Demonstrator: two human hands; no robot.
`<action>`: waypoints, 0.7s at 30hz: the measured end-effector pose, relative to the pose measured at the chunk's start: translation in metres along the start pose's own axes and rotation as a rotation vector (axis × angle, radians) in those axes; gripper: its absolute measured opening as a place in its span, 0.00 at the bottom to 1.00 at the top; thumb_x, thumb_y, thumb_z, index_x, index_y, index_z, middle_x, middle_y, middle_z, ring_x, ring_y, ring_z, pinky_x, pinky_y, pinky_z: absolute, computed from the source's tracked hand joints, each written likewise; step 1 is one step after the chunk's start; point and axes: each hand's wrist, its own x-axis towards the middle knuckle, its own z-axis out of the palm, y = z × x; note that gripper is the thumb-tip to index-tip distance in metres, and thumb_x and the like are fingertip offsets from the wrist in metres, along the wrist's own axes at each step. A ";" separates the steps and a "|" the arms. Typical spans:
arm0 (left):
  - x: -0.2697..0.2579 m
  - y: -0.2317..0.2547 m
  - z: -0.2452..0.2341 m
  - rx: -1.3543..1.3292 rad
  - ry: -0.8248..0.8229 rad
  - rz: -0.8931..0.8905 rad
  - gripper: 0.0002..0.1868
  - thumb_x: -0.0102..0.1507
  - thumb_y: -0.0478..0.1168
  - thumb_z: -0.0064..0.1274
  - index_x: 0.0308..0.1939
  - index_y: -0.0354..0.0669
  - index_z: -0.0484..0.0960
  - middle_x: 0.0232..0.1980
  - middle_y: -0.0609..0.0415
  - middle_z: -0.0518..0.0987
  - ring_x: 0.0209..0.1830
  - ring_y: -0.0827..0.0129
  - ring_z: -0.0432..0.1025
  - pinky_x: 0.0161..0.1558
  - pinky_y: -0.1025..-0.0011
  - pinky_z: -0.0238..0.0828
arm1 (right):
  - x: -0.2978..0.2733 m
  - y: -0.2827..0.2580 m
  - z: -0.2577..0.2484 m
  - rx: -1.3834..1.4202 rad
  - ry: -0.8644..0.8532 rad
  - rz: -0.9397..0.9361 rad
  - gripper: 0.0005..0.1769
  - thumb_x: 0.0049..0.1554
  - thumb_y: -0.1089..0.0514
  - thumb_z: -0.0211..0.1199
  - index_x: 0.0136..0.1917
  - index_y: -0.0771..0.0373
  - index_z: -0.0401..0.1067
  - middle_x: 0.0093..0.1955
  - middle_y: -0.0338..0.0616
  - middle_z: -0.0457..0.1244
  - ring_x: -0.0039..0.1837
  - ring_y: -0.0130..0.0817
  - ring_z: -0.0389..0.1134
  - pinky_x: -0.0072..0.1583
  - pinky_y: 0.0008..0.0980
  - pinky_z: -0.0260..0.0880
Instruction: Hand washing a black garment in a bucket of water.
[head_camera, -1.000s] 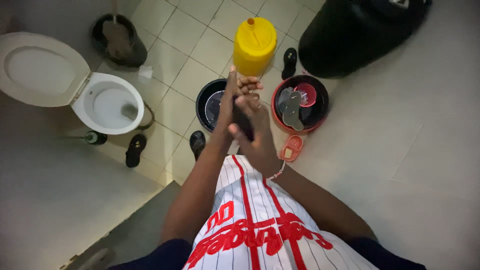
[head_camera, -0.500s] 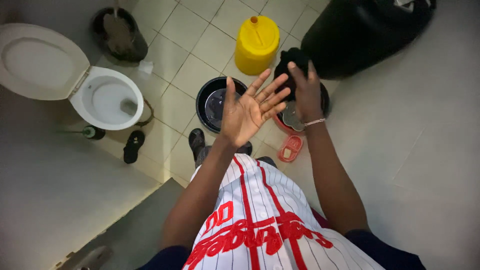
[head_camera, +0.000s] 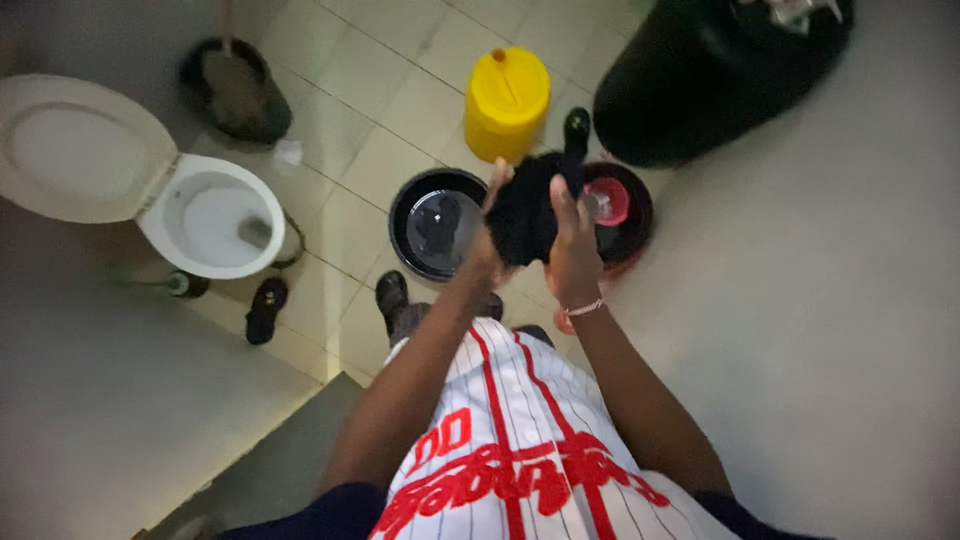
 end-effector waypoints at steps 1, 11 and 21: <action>-0.001 -0.003 0.002 -0.188 0.051 -0.107 0.38 0.71 0.59 0.56 0.76 0.46 0.57 0.66 0.53 0.68 0.63 0.65 0.65 0.63 0.67 0.63 | -0.011 0.012 0.013 -0.342 -0.002 0.018 0.27 0.67 0.57 0.57 0.77 0.61 0.62 0.76 0.57 0.59 0.77 0.53 0.59 0.75 0.45 0.62; -0.001 0.056 0.001 0.102 0.087 -0.516 0.28 0.64 0.52 0.60 0.64 0.43 0.75 0.55 0.57 0.79 0.54 0.69 0.73 0.54 0.71 0.72 | 0.033 0.010 -0.032 0.092 -0.115 0.373 0.19 0.71 0.49 0.58 0.65 0.67 0.67 0.62 0.57 0.66 0.62 0.56 0.68 0.66 0.45 0.68; 0.045 0.189 -0.010 1.115 0.120 0.393 0.28 0.54 0.23 0.52 0.59 0.41 0.80 0.63 0.44 0.78 0.71 0.43 0.67 0.72 0.56 0.61 | 0.062 -0.043 -0.078 0.308 -0.270 0.335 0.31 0.56 0.57 0.65 0.72 0.61 0.67 0.65 0.49 0.67 0.64 0.35 0.68 0.66 0.34 0.65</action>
